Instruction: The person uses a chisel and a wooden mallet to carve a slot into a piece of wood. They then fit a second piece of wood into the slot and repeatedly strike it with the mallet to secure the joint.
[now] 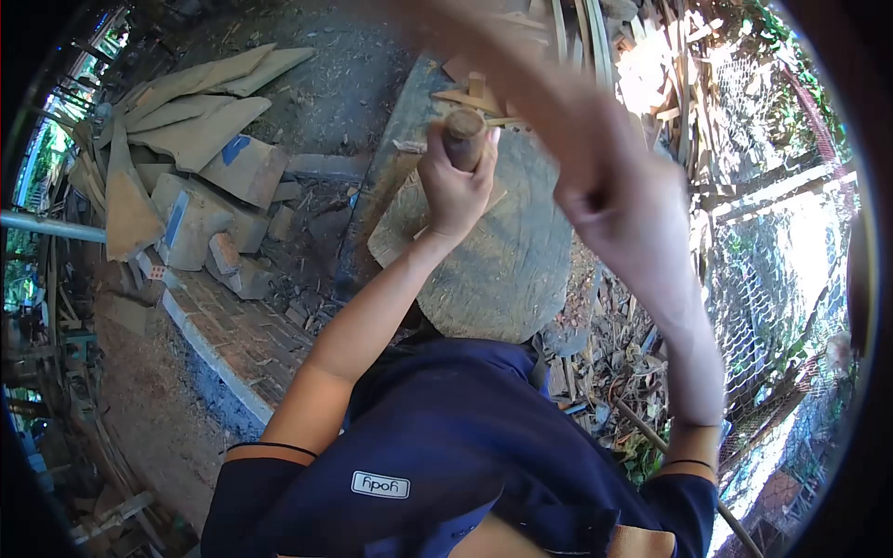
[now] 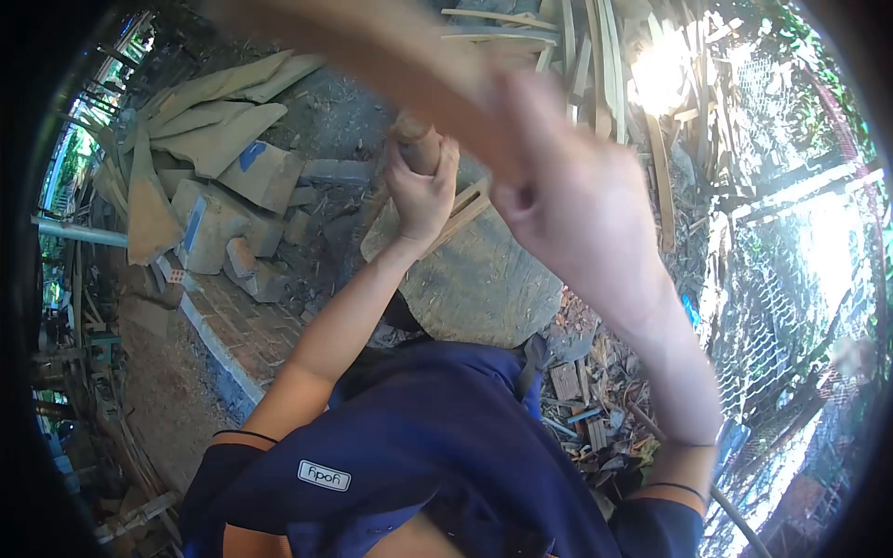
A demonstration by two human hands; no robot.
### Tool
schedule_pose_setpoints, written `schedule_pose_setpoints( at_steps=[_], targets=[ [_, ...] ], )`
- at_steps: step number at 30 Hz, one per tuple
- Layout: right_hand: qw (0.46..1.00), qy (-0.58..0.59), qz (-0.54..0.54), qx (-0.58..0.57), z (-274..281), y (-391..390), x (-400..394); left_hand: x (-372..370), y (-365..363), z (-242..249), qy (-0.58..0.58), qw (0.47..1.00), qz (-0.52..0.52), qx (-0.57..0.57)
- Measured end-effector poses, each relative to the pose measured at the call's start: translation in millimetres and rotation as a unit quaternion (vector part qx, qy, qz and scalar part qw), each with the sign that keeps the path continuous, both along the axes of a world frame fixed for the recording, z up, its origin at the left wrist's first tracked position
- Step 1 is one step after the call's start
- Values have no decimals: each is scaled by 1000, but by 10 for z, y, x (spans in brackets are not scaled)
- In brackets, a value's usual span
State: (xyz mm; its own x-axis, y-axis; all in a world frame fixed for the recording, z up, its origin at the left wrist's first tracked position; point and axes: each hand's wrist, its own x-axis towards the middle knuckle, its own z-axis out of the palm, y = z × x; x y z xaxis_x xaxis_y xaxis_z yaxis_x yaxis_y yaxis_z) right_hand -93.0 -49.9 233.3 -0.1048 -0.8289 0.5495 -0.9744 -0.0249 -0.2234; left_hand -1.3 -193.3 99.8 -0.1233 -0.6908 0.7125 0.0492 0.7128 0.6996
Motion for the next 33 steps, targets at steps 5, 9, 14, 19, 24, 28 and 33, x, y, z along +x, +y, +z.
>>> schedule_pose_setpoints(
  at_steps=[5,9,14,19,24,28,33],
  targets=[
    [995,-1,11,99,484,71,-69,-22,50,-62,-5,998,-36,53],
    [999,20,-8,46,95,59,-104,9,76,-25,-5,999,-28,46],
    [972,-132,-63,184,-91,110,-162,-2,-46,-178,-1,999,-20,48],
    [927,-352,-60,111,-1152,91,-261,158,-403,37,185,954,-49,232],
    [905,-398,-23,147,-1756,-120,-220,190,-354,24,175,934,-143,278],
    [892,-400,-84,195,-1960,-497,-259,24,-281,-25,86,971,-161,152],
    [898,-363,-72,237,-2074,-638,-214,12,-184,-36,22,973,-187,131]
  ],
)
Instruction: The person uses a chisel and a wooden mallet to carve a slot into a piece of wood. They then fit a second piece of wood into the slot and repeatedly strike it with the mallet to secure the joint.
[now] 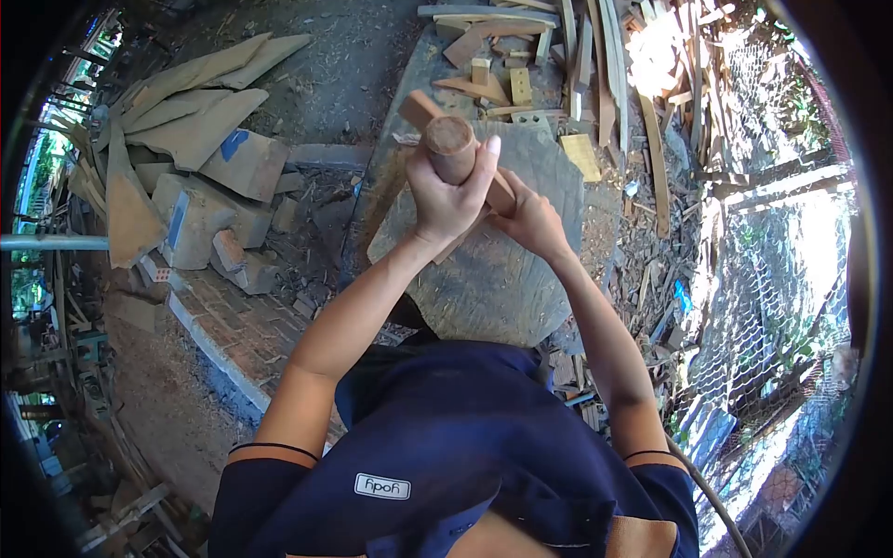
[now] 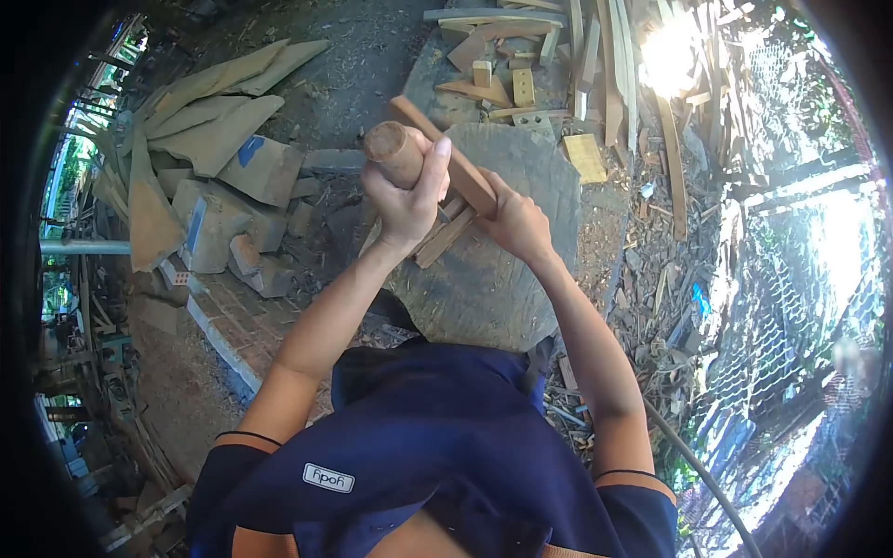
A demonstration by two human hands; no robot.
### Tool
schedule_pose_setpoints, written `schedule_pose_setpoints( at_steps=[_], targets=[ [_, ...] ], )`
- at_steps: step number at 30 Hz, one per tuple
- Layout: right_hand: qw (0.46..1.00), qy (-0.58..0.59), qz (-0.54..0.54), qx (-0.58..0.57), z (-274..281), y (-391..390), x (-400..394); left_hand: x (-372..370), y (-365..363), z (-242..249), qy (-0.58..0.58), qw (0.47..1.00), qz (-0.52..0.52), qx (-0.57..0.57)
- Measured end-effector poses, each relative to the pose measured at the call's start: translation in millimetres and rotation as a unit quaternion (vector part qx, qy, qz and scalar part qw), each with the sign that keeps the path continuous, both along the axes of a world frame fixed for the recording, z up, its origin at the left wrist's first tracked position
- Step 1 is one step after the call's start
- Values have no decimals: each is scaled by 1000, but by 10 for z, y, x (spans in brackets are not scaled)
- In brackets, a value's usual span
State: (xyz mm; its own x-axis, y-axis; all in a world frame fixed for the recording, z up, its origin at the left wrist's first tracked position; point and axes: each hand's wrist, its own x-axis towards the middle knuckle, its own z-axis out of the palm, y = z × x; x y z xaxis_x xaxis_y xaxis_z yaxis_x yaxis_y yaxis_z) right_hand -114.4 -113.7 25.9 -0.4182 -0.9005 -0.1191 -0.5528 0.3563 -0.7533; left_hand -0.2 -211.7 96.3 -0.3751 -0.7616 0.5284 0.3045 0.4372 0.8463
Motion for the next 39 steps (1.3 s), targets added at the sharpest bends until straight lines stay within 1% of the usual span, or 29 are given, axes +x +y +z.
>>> schedule_pose_setpoints(
  at_steps=[2,3,5,6,8,9,10,11,12,13,14,16,18,20,22,24,25,26,27,28,29,30,33,37,39],
  targets=[
    [992,87,32,90,83,-15,15,10,4,-6,18,997,-23,71],
    [992,83,29,92,110,-16,33,13,-11,-19,14,997,-26,73],
    [986,152,41,46,138,5,65,17,-52,-42,39,997,-30,66],
    [987,150,40,49,114,2,66,10,-76,-30,37,996,-31,69],
    [982,185,39,24,56,-20,86,8,-133,15,28,996,-43,69],
    [982,182,42,25,65,-33,77,9,-111,98,34,991,-49,116],
    [986,156,49,39,100,-47,46,1,-118,108,32,991,-47,118],
    [988,130,55,54,129,-55,21,-13,-126,104,34,992,-50,108],
    [989,128,54,58,146,-70,4,-27,-129,88,36,993,-55,100],
    [986,132,64,84,162,-96,-18,-30,-149,47,8,998,-43,46],
    [982,138,74,109,173,-107,-38,-31,-140,32,9,998,-45,46],
    [982,144,78,98,152,-84,-64,-30,-131,19,-1,998,-59,6],
    [982,148,87,84,116,-134,-84,-27,-202,4,-2,999,-51,3],
    [992,114,34,37,41,-223,-92,-32,-320,21,22,998,-31,-57],
    [991,122,38,48,35,-420,-164,0,-412,53,0,999,-18,-43],
    [989,134,40,51,93,-543,-166,19,-514,91,3,1000,-3,-29],
    [982,162,60,72,131,-579,-179,48,-534,125,19,1000,-14,-7],
    [974,189,78,96,155,-600,-196,80,-564,159,21,1000,-17,-9],
    [970,209,79,96,156,-591,-183,120,-584,227,38,999,-5,16],
    [969,209,81,99,139,-573,-186,166,-600,277,54,998,10,43],
    [973,200,72,87,119,-559,-182,205,-628,308,59,995,3,80],
    [977,191,64,73,106,-560,-174,215,-639,307,59,995,7,81],
    [975,199,55,85,100,-570,-144,217,-651,281,70,989,8,127],
    [968,233,55,76,60,-518,-96,209,-618,166,75,988,7,134],
    [965,252,57,55,44,-513,-87,209,-618,140,71,990,39,119]
  ],
)
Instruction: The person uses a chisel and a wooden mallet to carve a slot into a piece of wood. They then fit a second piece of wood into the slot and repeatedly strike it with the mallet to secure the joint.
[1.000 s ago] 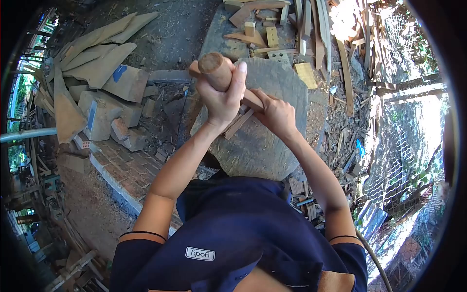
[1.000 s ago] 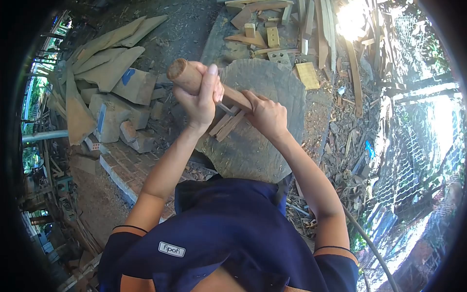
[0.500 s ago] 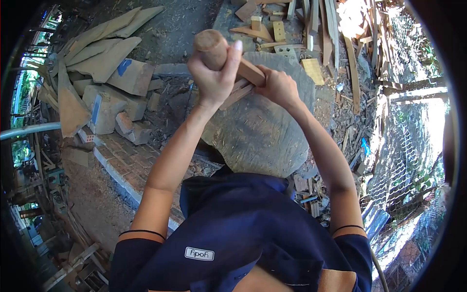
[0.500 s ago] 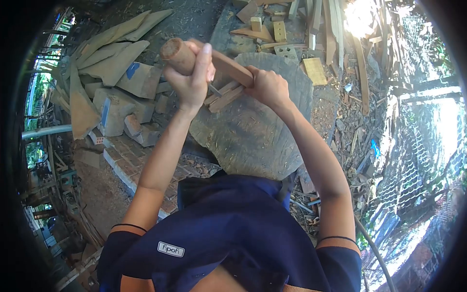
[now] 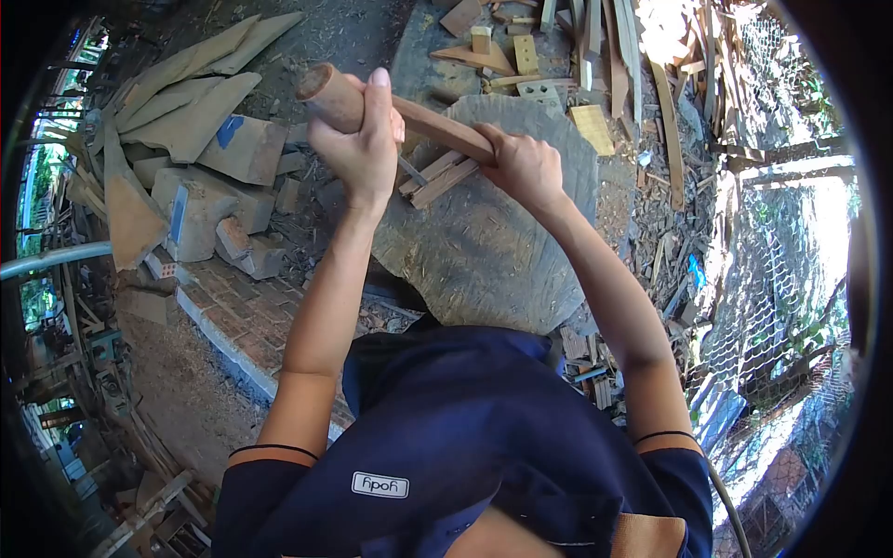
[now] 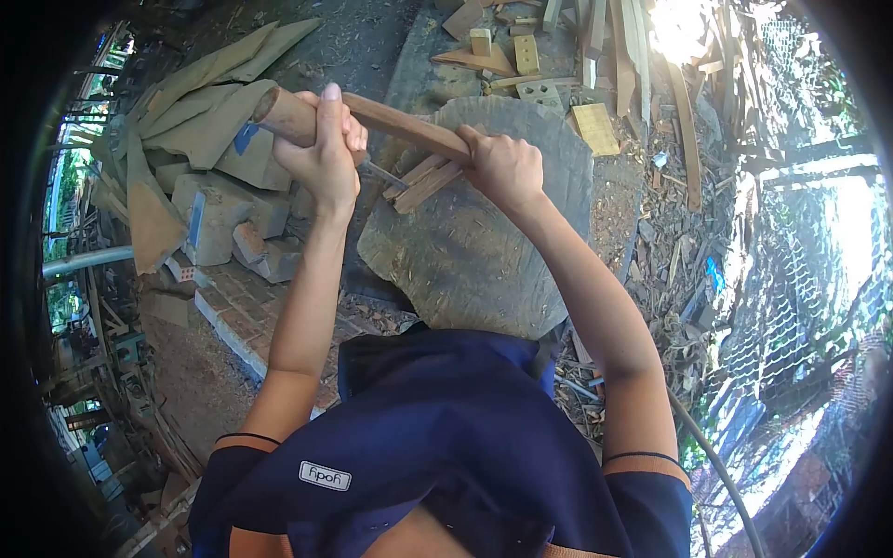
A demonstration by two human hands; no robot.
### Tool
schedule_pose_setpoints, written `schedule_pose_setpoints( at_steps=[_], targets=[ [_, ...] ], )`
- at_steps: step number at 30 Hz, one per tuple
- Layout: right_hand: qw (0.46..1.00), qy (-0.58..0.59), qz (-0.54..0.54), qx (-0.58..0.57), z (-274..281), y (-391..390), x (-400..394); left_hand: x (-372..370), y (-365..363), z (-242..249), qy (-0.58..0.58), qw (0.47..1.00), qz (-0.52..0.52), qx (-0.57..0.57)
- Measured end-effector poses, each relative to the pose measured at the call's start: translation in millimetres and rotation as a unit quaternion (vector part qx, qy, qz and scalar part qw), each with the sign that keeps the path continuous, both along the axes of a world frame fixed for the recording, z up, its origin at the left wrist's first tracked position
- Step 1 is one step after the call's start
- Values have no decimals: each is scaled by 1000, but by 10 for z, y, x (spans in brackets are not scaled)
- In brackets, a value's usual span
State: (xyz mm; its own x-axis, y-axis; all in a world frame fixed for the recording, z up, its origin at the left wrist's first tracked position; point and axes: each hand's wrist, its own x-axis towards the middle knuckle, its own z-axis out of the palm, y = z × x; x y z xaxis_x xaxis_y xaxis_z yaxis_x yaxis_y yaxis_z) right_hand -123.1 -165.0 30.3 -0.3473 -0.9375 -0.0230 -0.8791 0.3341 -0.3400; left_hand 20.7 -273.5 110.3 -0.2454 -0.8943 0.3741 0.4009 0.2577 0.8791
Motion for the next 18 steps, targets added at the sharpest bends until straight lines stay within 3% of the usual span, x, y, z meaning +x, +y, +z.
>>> schedule_pose_setpoints(
  at_steps=[7,9,11,13,15,16,17,18],
  targets=[
    [999,-25,39,-22,96,-21,-78,-86,-78,-159,-57,990,118,-42],
    [950,-312,-16,-6,374,-49,-152,-76,-222,-315,-99,972,176,-116],
    [925,-364,-49,-94,1031,-49,-64,-86,-228,-316,-118,966,190,-130],
    [924,-284,50,-251,1624,-19,-86,-88,-135,-264,-137,960,198,-145],
    [919,-183,139,-320,2200,175,-9,-137,26,-150,-133,981,129,-61],
    [892,-140,158,-398,2275,193,72,-151,30,-171,-138,979,129,-80],
    [890,-138,160,-404,2246,236,128,-141,34,-178,-135,978,131,-86],
    [941,-12,181,-286,2150,281,171,-132,47,-141,-138,958,163,-191]
  ],
)
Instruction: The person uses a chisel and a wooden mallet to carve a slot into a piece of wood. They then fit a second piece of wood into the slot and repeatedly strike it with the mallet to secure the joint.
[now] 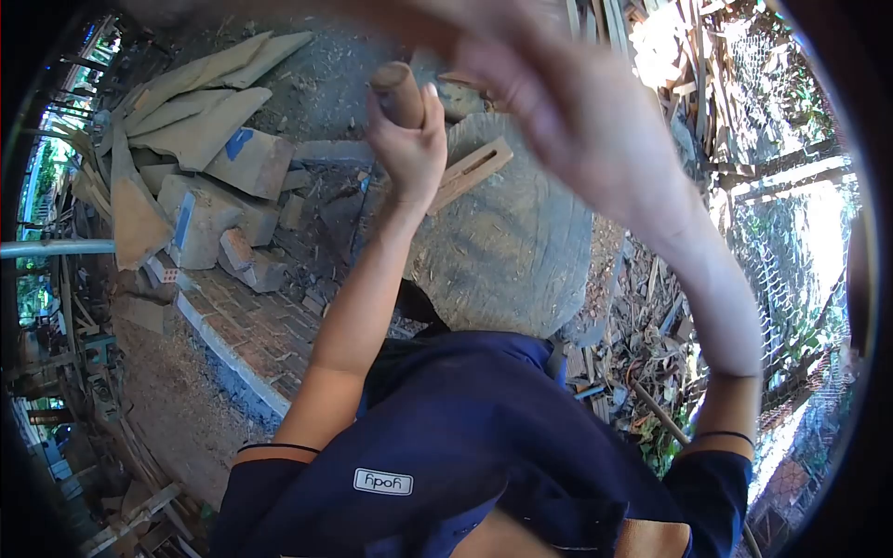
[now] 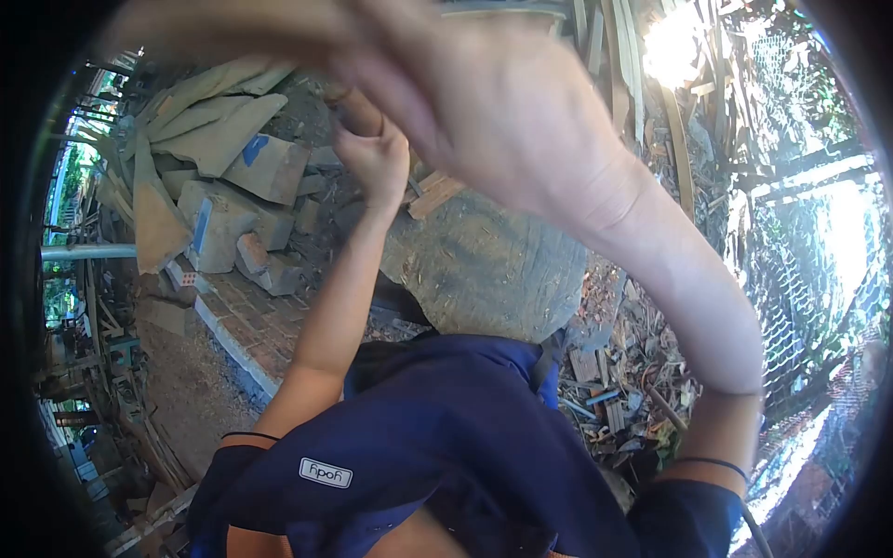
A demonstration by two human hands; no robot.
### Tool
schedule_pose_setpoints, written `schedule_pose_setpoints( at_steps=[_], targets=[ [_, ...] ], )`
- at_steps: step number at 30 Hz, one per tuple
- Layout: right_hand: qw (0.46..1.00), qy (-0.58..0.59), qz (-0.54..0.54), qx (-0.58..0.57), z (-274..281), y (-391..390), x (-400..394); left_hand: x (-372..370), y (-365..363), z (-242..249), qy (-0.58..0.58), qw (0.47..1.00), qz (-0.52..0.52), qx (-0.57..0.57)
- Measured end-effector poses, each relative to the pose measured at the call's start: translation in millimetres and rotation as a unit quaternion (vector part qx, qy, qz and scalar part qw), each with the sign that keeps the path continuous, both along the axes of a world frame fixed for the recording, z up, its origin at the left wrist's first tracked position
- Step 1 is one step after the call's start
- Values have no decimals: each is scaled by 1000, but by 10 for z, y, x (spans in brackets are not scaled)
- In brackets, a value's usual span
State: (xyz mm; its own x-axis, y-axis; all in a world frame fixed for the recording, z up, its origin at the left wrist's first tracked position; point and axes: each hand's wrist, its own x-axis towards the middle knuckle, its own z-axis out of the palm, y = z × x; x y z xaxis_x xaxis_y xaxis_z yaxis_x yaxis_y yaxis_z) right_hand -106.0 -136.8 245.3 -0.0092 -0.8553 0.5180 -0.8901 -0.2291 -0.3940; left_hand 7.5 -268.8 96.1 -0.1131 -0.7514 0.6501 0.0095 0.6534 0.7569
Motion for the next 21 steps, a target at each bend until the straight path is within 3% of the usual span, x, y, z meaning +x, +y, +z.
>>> schedule_pose_setpoints(
  at_steps=[1,3,5,6,9,10,13,15,17,19,21],
  targets=[
    [983,147,-28,103,-79,40,11,-1,6,13,-15,994,21,-108],
    [972,206,-47,98,-65,93,-67,-38,-19,-23,-20,995,39,-87],
    [986,166,-8,11,87,113,-142,-64,5,26,27,999,16,-29],
    [996,81,-27,9,245,179,-41,-25,30,-1,11,999,-4,51],
    [998,34,-40,-22,119,203,83,24,71,-14,-23,1000,-5,12],
    [964,119,-76,227,166,245,146,-10,80,48,8,996,15,-93],
    [972,147,-28,182,146,264,22,-22,11,15,4,993,9,-116],
    [982,129,-24,136,81,268,52,-20,51,-53,49,997,-21,-60],
    [995,-77,-55,19,21,252,156,26,66,-78,-15,999,-36,35],
    [998,-12,-69,-4,-258,226,91,48,-71,-108,14,999,-30,28],
    [987,-96,-14,131,-407,229,-21,12,-193,-141,77,996,-38,20]
  ],
)
